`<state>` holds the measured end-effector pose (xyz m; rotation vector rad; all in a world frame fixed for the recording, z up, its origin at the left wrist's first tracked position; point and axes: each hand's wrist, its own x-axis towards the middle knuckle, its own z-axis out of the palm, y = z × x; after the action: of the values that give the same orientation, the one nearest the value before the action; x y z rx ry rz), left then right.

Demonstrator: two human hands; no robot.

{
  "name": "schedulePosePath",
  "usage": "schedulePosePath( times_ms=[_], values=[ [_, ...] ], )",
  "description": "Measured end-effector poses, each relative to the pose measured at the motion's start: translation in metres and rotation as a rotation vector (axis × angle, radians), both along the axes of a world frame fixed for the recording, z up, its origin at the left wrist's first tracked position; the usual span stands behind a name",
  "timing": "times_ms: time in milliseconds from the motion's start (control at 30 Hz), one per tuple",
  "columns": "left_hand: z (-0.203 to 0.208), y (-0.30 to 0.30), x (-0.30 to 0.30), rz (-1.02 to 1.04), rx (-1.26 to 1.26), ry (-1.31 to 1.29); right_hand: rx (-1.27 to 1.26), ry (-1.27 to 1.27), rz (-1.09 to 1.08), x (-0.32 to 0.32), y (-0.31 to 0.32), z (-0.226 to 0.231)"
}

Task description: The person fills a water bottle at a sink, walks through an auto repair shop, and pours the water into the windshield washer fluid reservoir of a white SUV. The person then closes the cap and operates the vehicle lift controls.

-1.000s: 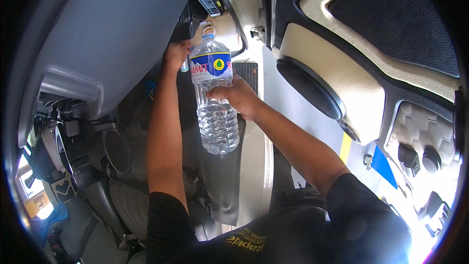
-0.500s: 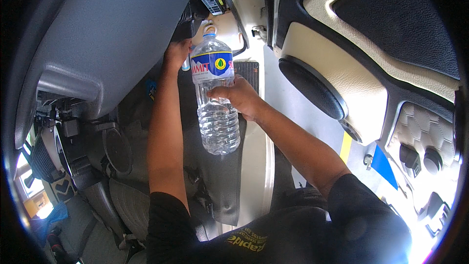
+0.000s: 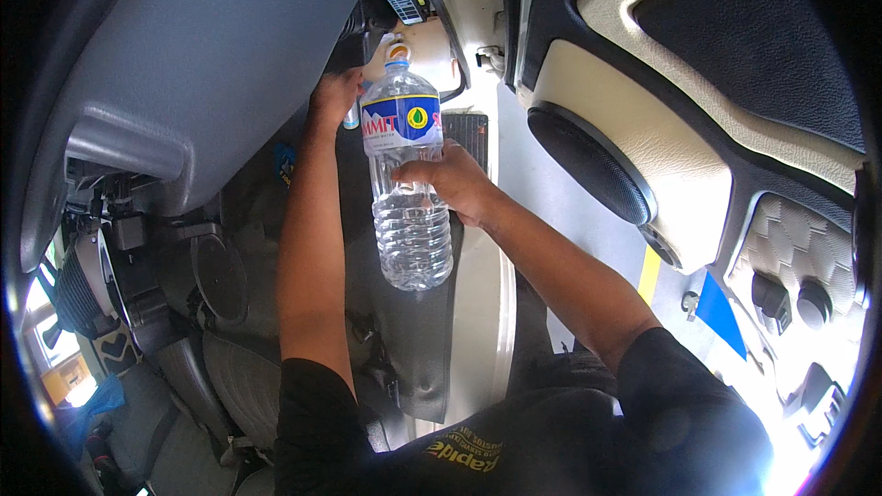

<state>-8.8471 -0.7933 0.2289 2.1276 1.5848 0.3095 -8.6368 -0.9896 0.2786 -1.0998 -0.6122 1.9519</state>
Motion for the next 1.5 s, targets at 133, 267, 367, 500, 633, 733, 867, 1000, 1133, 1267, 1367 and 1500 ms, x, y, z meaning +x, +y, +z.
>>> schedulePosePath(
  times_ms=[133, 267, 367, 500, 633, 733, 867, 1000, 1133, 1267, 1367, 1500],
  values=[
    [0.001, 0.005, -0.002, 0.012, -0.05, -0.033, 0.005, 0.011, -0.001, -0.001, 0.0, -0.001],
    [0.003, 0.005, 0.001, 0.066, -0.093, -0.02, -0.01, 0.025, 0.006, 0.0, -0.002, -0.003],
    [0.003, 0.001, 0.006, 0.145, -0.088, -0.069, 0.006, 0.043, -0.018, -0.001, -0.003, -0.003],
    [0.007, 0.001, 0.006, 0.079, -0.043, 0.077, -0.003, 0.001, -0.003, -0.001, -0.003, 0.002],
    [0.009, 0.002, 0.007, 0.004, -0.005, 0.124, -0.019, 0.023, 0.002, -0.001, -0.003, 0.002],
    [0.007, 0.003, 0.002, 0.015, -0.02, 0.098, -0.042, 0.042, 0.01, -0.001, -0.005, 0.008],
    [0.008, 0.002, 0.008, 0.12, -0.087, 0.009, -0.037, 0.028, 0.017, -0.001, -0.005, 0.005],
    [0.008, 0.001, 0.01, 0.117, -0.085, 0.002, -0.017, 0.01, 0.003, 0.0, -0.004, 0.005],
    [-0.004, 0.006, 0.001, 0.107, -0.035, -0.075, 0.004, 0.0, 0.005, 0.0, -0.002, 0.003],
    [-0.013, 0.013, -0.012, -0.082, 0.174, -0.014, 0.032, 0.012, 0.025, -0.002, 0.001, 0.0],
    [-0.008, 0.01, 0.001, -0.005, 0.087, -0.077, 0.047, -0.023, -0.007, 0.0, 0.001, -0.001],
    [-0.004, 0.007, 0.001, 0.128, -0.051, -0.108, 0.034, -0.006, 0.004, -0.002, 0.0, -0.004]
  ],
)
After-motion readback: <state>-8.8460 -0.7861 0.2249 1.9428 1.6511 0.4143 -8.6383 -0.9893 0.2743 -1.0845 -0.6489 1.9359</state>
